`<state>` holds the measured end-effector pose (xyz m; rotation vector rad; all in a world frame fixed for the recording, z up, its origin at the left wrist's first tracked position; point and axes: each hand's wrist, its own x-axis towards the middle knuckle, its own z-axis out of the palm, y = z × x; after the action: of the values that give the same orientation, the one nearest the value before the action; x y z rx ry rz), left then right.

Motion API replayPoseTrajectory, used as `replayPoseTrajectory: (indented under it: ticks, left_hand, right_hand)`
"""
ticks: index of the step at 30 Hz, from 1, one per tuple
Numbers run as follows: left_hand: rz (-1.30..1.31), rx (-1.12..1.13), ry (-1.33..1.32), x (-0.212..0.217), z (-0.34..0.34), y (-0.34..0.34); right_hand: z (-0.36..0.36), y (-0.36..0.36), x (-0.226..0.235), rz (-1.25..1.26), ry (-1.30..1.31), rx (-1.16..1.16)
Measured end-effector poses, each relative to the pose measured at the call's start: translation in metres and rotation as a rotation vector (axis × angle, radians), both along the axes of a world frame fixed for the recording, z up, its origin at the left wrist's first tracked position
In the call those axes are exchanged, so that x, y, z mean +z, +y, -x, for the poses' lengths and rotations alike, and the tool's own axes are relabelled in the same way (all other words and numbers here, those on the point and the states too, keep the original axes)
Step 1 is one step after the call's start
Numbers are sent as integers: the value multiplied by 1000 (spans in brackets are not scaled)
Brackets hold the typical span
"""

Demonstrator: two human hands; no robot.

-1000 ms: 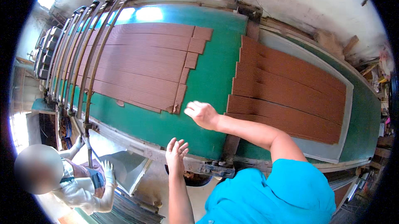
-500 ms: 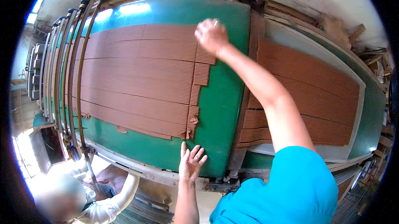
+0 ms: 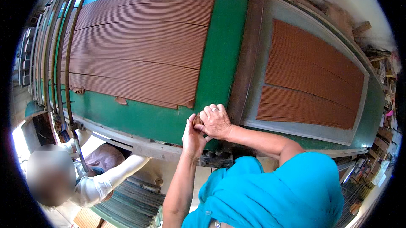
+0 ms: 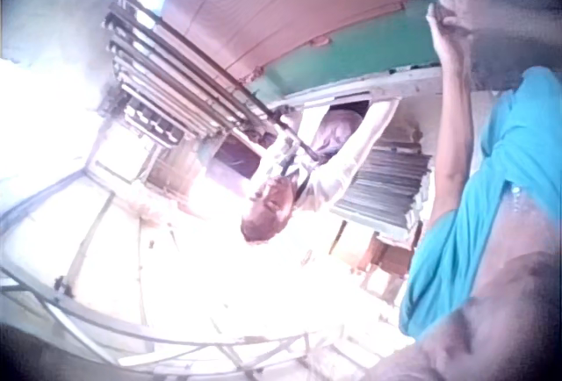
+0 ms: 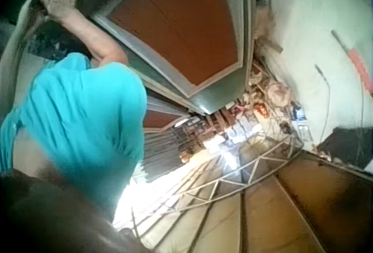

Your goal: The person assembles rectangular frames by placing brown textured sheets into metal frames on a green conveyor belt. They repeatedly pick up sheets, align them within the frames, and stack the completed units.

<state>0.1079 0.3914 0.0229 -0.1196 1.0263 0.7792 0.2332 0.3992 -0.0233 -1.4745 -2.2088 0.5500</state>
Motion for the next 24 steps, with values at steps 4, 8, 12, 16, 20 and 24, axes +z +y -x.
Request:
replayPoseTrajectory:
  ticks: [4,8,12,16,20,24]
  left_hand:
    - [-17,8,3,5,57,-83]
    - [-112,50,237,86,110,-151]
    - [100,107,435,75,167,-201]
    - [343,-7,650,43,201,-259]
    - [145,-37,590,19,217,-306]
    - [110,-116,647,-1,221,-344]
  right_hand:
    - [3,-45,52,126,269,281]
    - [4,6,55,-247,232,90]
    - [-13,13,4,-418,-192,197]
    - [-35,-10,-14,-456,-123,193]
    - [-49,-28,-24,-401,35,-19]
    - [-32,-87,-8,292,721,-687]
